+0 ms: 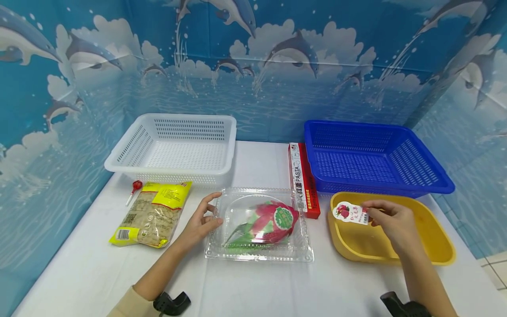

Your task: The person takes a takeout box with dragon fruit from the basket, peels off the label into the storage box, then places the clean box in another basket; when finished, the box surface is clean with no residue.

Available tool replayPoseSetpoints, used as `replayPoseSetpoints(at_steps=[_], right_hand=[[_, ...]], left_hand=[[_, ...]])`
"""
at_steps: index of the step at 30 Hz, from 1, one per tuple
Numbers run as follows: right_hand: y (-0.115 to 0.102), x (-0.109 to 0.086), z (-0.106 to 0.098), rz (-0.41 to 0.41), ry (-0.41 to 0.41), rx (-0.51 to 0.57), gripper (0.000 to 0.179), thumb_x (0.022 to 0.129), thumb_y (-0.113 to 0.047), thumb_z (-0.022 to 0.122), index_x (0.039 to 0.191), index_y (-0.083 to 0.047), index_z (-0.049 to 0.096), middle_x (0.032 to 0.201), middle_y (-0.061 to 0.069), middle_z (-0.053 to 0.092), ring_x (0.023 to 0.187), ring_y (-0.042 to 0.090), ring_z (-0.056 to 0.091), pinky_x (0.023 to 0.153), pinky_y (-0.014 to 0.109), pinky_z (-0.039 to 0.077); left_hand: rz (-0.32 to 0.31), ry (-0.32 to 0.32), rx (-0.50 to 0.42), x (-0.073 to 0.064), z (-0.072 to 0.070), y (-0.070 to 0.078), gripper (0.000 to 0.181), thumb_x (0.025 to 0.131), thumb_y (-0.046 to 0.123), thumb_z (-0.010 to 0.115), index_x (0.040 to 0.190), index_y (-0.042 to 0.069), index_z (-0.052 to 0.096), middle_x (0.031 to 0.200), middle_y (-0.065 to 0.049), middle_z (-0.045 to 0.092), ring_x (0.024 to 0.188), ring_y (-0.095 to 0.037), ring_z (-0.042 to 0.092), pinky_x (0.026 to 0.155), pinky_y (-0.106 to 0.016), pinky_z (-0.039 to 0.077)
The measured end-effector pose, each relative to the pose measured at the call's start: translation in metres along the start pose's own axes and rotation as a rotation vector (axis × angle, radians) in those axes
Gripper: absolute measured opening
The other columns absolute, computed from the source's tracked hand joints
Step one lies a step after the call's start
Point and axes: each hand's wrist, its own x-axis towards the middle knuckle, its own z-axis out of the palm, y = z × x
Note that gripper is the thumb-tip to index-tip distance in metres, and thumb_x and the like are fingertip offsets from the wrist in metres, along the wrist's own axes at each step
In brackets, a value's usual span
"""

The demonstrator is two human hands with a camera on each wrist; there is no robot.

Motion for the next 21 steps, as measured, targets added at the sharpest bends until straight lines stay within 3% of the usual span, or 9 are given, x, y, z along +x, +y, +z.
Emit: replayPoseSetpoints(at_steps=[4, 9, 14, 21], right_hand=[[0.007, 0.002, -0.002, 0.016, 0.025, -0.007, 0.019, 0.099, -0.016, 0.058, 0.102, -0.003, 0.071, 0.088, -0.013, 0.062, 0.070, 0.012, 0.056, 0.063, 0.017, 0.052], [0.015, 0.004, -0.002, 0.016, 0.013, -0.187, 0.030, 0.099, -0.020, 0.057, 0.108, 0.007, 0.066, 0.090, -0.004, 0.063, 0.073, 0.013, 0.054, 0.062, 0.018, 0.051], [0.022, 0.005, 0.000, -0.052, -0.080, -0.339, 0.026, 0.098, -0.019, 0.059, 0.101, 0.005, 0.068, 0.089, 0.010, 0.064, 0.072, 0.017, 0.052, 0.056, 0.022, 0.048], [0.023, 0.008, 0.002, -0.033, -0.198, -0.363, 0.020, 0.096, -0.011, 0.058, 0.103, 0.005, 0.067, 0.090, 0.011, 0.064, 0.074, 0.020, 0.052, 0.055, 0.025, 0.048]], left_hand=[[0.002, 0.001, 0.006, 0.000, 0.000, 0.000, 0.064, 0.091, 0.009, 0.056, 0.149, 0.015, 0.029, 0.108, -0.017, 0.039, 0.077, -0.021, 0.059, 0.065, -0.030, 0.054], [0.001, 0.006, 0.012, 0.000, 0.000, 0.001, 0.065, 0.091, 0.008, 0.056, 0.149, 0.014, 0.028, 0.107, -0.017, 0.039, 0.074, -0.019, 0.058, 0.064, -0.029, 0.053], [-0.006, 0.021, 0.025, -0.001, 0.001, 0.002, 0.065, 0.091, 0.009, 0.057, 0.149, 0.014, 0.029, 0.105, -0.016, 0.040, 0.073, -0.020, 0.058, 0.064, -0.029, 0.052], [0.013, 0.032, 0.071, 0.000, 0.002, 0.002, 0.064, 0.091, 0.008, 0.057, 0.149, 0.014, 0.030, 0.094, -0.013, 0.046, 0.050, -0.008, 0.045, 0.043, -0.021, 0.040]])
